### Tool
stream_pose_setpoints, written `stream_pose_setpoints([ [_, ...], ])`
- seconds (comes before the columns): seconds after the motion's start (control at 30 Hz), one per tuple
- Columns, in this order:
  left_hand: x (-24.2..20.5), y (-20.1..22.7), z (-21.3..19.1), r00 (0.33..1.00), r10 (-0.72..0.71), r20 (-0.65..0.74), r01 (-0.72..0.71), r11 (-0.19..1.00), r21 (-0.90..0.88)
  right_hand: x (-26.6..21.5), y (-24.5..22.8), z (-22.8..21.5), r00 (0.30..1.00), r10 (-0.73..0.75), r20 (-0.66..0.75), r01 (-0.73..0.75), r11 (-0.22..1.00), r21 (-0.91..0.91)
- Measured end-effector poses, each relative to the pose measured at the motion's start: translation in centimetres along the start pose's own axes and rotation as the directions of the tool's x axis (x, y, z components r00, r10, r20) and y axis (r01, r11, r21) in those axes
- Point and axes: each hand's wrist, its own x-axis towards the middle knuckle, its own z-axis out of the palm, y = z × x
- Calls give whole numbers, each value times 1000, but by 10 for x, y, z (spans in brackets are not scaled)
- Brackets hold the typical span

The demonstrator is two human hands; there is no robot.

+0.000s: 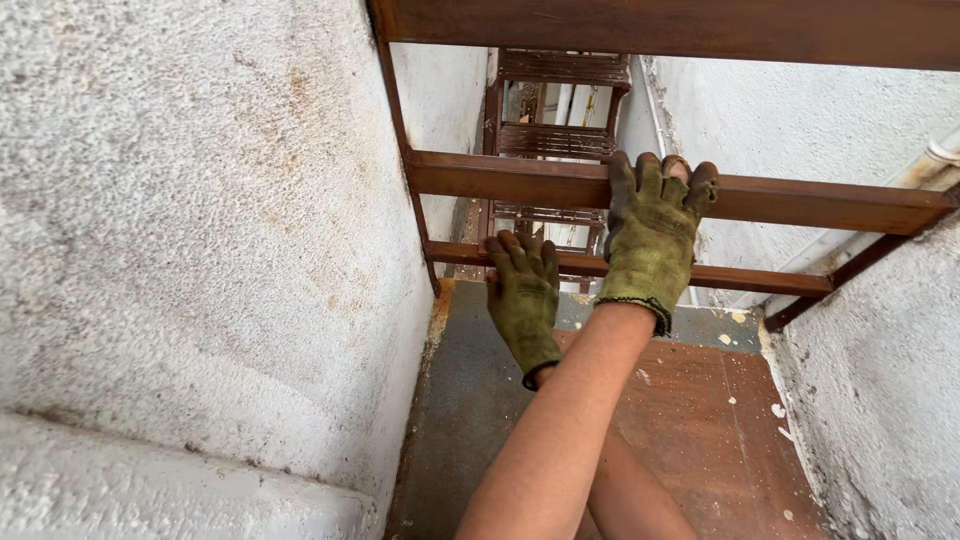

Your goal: The person sands the horizontal bars of a metal staircase railing using a piece of sandpaper. They hold the sandpaper with both hands and rub it back and forth along the length of the bars to smooth the surface.

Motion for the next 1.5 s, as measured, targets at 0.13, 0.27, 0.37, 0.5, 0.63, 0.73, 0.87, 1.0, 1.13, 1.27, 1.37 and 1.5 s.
stream_pose_setpoints([
  [0.13,0,15,8,998,-19,65,11,992,127,6,-9,2,997,54,48,-53,998,-22],
  [0.27,1,13,13,996,-75,45,63,972,225,8,-28,5,995,-23,101,21,1000,21],
  [0.37,1,15,3,999,-42,7,42,996,81,-3,3,-8,993,7,118,-6,1000,-6],
  [0.5,-8,11,-7,999,-42,23,42,999,26,-10,14,-9,986,95,138,-88,995,-57],
  [0.63,-6,14,-9,998,-30,60,27,999,41,1,-9,2,983,82,161,-76,996,-44],
  [0.73,-3,14,-10,997,-36,65,33,999,42,7,-9,-6,987,30,159,-28,999,-18],
  [0.87,-4,13,-6,999,-26,25,25,999,21,-18,36,-31,986,62,152,-57,998,-33],
  [1.0,-7,13,-8,999,-9,36,7,999,48,-40,65,-50,978,159,138,-150,986,-71],
  [1.13,-9,15,-10,998,-35,57,31,997,75,-45,51,-44,975,187,117,-183,982,-44],
  [1.27,-7,9,-18,995,-27,93,21,997,69,-6,11,-28,995,72,64,-74,997,30],
  [1.37,-10,10,-14,995,-15,94,9,997,71,-6,-14,-11,997,-6,82,1,998,61],
  [1.5,-7,8,-11,998,5,56,-8,999,54,-22,19,-23,996,-5,87,2,999,35],
])
